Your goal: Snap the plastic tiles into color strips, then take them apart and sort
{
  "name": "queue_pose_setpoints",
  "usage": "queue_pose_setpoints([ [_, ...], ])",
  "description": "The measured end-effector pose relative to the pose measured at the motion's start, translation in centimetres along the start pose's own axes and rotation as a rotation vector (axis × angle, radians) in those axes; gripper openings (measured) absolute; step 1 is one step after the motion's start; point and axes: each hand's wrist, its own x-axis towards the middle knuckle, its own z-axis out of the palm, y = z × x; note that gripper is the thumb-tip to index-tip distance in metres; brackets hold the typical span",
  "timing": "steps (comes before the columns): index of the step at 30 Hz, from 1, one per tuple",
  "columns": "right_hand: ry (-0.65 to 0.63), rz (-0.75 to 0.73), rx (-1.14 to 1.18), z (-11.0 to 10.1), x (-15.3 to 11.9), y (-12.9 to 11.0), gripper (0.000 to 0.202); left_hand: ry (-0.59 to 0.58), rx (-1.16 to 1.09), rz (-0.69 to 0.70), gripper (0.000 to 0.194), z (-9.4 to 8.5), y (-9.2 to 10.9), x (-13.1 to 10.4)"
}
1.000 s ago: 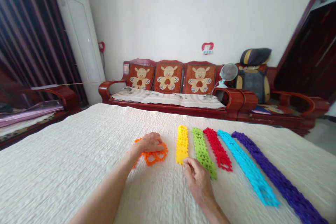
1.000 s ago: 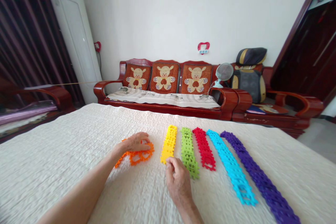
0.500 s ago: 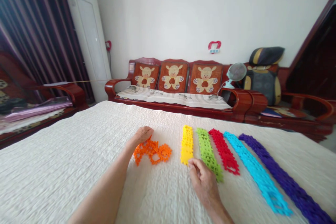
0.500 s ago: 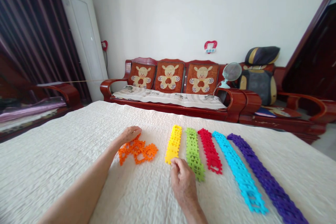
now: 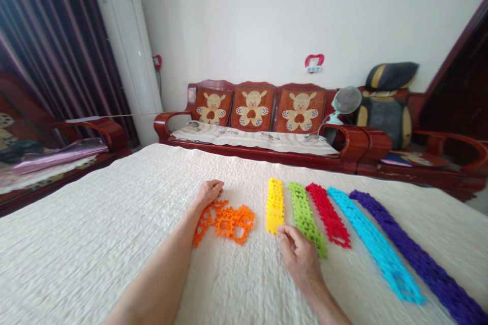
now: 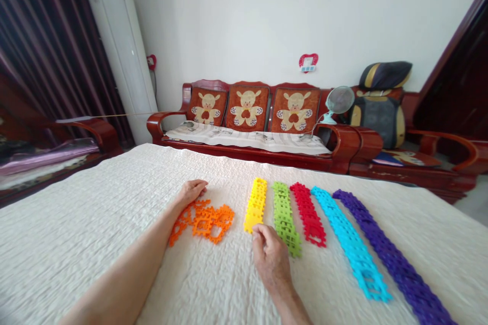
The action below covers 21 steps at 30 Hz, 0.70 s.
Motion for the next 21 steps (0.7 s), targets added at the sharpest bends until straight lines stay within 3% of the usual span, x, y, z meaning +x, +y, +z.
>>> queue_pose_setpoints([
  [7,-0.023,0.005,-0.021,0.02,0.04,0.01,0.020,0.001,-0.423,-0.067,0.024,-0.30,-0.31,-0.20],
  [21,-0.064,-0.083,-0.081,0.03,-0.23,-0.46,0.016,0.030,-0.536,-0.066,0.026,-0.58,-0.76,-0.56],
])
